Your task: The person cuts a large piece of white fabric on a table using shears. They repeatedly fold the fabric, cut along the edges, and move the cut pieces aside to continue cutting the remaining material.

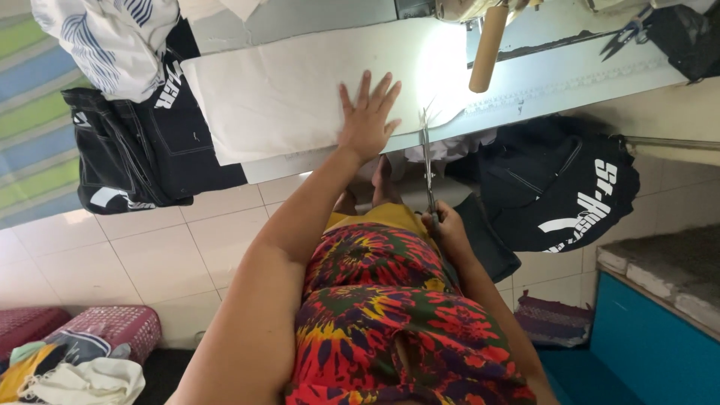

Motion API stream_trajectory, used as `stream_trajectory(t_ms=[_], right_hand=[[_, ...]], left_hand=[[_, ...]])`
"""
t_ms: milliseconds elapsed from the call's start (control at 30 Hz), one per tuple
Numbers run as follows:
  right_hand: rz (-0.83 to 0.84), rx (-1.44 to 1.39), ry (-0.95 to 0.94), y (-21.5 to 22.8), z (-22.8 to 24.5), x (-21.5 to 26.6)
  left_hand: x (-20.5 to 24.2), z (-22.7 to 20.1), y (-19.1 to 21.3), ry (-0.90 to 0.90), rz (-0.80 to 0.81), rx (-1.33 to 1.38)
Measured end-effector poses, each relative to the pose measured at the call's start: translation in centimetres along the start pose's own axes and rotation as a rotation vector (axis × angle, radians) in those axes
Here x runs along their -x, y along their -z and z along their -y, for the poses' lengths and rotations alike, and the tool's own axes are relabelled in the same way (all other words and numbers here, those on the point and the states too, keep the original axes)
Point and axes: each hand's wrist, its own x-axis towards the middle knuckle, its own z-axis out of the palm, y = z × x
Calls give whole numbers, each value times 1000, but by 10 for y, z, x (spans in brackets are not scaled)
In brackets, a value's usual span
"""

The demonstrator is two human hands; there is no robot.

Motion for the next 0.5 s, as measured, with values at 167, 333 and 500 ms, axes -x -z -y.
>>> stream_trajectory(t_ms=[167,333,500], right_hand=[[-4,-34,-4,3,-10,-10],[-8,-40,-22,8,-35,-20],[-9,-129,-31,7,-33,-21]], left_hand=[[-4,-3,-18,-71,-92,14],[-7,-7,-71,-249,-301,77],[-7,-1,-79,-299,-294,133]])
